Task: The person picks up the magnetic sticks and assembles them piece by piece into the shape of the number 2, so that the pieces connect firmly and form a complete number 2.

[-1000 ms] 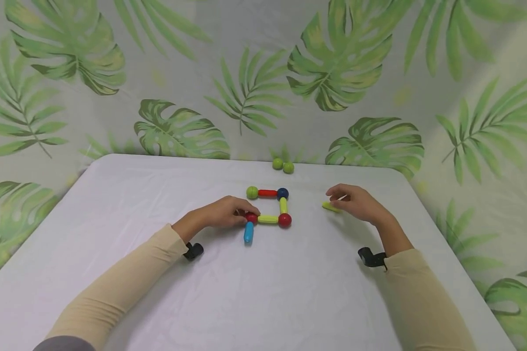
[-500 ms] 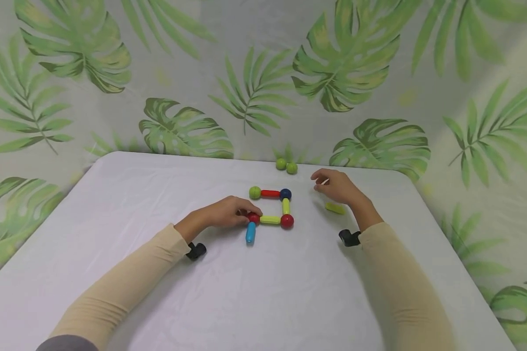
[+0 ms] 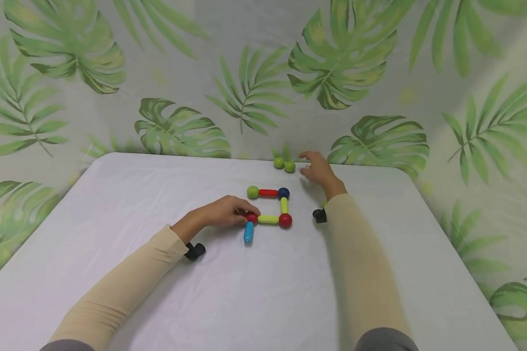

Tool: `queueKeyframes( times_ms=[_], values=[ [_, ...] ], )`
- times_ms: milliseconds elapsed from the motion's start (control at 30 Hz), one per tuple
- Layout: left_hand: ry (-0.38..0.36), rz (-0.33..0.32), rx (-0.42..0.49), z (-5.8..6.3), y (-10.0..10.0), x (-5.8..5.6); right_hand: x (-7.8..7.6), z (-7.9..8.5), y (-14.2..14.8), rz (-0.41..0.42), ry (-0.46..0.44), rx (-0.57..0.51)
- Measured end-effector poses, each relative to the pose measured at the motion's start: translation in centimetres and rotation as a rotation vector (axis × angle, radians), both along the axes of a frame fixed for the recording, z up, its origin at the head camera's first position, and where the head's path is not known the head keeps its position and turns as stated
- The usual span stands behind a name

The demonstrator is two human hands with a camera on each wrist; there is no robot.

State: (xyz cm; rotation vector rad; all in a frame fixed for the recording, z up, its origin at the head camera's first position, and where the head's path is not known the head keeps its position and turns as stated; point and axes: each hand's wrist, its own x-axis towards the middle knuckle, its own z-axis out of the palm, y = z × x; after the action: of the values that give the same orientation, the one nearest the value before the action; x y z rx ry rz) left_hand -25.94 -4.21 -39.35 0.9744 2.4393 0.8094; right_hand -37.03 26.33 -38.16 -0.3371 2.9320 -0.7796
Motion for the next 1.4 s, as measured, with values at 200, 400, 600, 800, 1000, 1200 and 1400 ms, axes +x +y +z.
queueKeyframes(
  times_ms=[200,400,600,800,1000,1200,1400],
  values=[
    [0.004,0.007,-0.010,0.0,-0.4,-0.2,-0.5,-0.8,-0.8,-0.005,-0.060,0.022],
    [-0.021,0.024,0.000,-0.1,-0.8,-0.3,-1.2,-1.1,-2.0,0.039,-0.062,0.063],
    [-0.038,0.015,0.021,-0.3,-0.7,-0.2,-1.2,-1.3,-2.5,0.056,-0.044,0.062],
    [-0.042,0.007,0.021,-0.4,-0.5,-0.2,-0.9,-1.4,-2.7,0.019,-0.043,-0.015],
    [-0.055,0.012,0.022,-0.1,-0.2,-0.2,-0.8,-1.3,-3.0,0.021,-0.068,-0.022],
    [-0.054,0.017,0.021,0.0,-0.1,-0.3,-0.6,-0.9,-3.5,0.039,-0.069,-0.031],
    [-0.053,0.019,0.009,-0.1,-0.1,-0.4,-0.5,-0.9,-3.5,0.031,-0.102,-0.037]
  ],
)
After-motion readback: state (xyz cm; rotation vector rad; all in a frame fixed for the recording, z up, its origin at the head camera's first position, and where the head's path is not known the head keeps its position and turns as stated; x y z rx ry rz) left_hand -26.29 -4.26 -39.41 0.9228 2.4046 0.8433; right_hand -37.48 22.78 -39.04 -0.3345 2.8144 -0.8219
